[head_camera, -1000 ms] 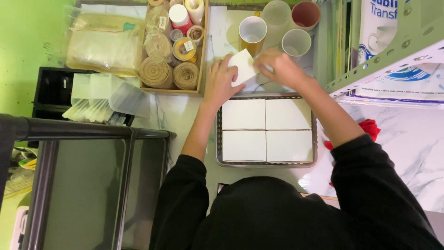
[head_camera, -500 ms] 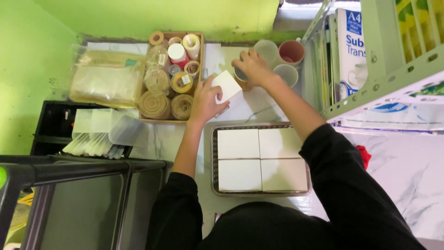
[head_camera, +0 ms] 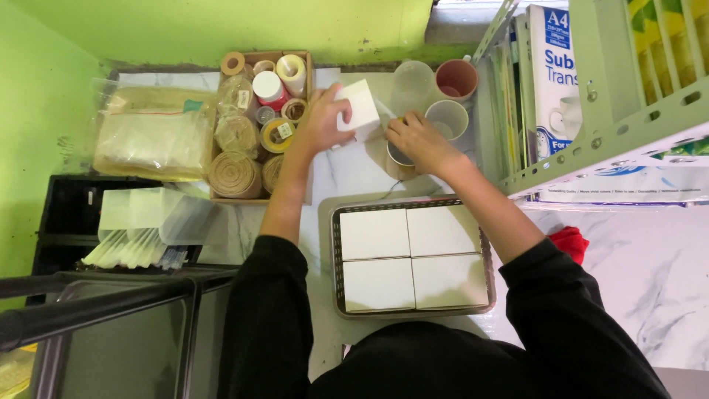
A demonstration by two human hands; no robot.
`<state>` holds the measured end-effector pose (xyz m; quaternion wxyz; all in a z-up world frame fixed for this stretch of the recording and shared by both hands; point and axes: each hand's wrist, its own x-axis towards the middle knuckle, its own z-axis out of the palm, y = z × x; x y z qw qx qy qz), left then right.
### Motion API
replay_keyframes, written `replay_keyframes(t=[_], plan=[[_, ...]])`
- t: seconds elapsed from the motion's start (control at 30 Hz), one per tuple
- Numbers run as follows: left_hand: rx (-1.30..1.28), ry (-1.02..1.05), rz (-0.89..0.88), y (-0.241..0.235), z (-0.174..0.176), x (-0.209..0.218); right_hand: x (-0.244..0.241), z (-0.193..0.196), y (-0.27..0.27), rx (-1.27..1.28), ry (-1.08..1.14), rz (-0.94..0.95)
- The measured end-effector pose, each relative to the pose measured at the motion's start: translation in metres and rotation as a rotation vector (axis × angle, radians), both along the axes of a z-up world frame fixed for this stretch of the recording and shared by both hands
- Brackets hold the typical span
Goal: Organize cups, boxes, and small hardware components into storage containers and shelves.
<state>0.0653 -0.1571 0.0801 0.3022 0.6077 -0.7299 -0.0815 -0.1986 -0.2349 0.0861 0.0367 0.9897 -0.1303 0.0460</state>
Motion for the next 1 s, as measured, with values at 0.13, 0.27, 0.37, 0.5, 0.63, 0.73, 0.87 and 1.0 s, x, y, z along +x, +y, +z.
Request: replay_keyframes(t=[0.13, 0.27, 0.37, 0.5, 0.63, 0.73, 0.87, 1.0], plan=[[-0.039, -0.093, -0.057, -0.049, -0.008, 0.017, 0.004, 0.004, 0.003, 0.060, -0.095, 0.002], [0.136, -0.133, -0.070, -0.085, -0.007, 0.037, 0.017, -0.008, -0.004, 0.061, -0.134, -0.008], [0.175, -0.170, -0.061, -0.100, -0.007, 0.049, 0.027, 0.006, 0.000, 0.084, -0.111, -0.018], [0.176, -0.179, 0.016, -0.105, 0.004, 0.048, 0.036, 0.012, -0.002, 0.148, -0.071, -0.038], [0.136, -0.167, 0.091, -0.106, -0.009, 0.049, 0.038, 0.007, -0.006, 0.141, -0.091, -0.033], [0.196, -0.106, 0.202, -0.094, -0.005, 0.039, 0.038, 0.005, -0.006, 0.140, -0.090, -0.031], [0.001, -0.227, 0.186, -0.089, -0.031, 0.043, 0.039, 0.001, -0.006, 0.118, -0.061, -0.047], [-0.188, -0.241, 0.089, -0.059, -0.013, 0.026, 0.036, 0.008, -0.002, 0.138, -0.052, -0.063]])
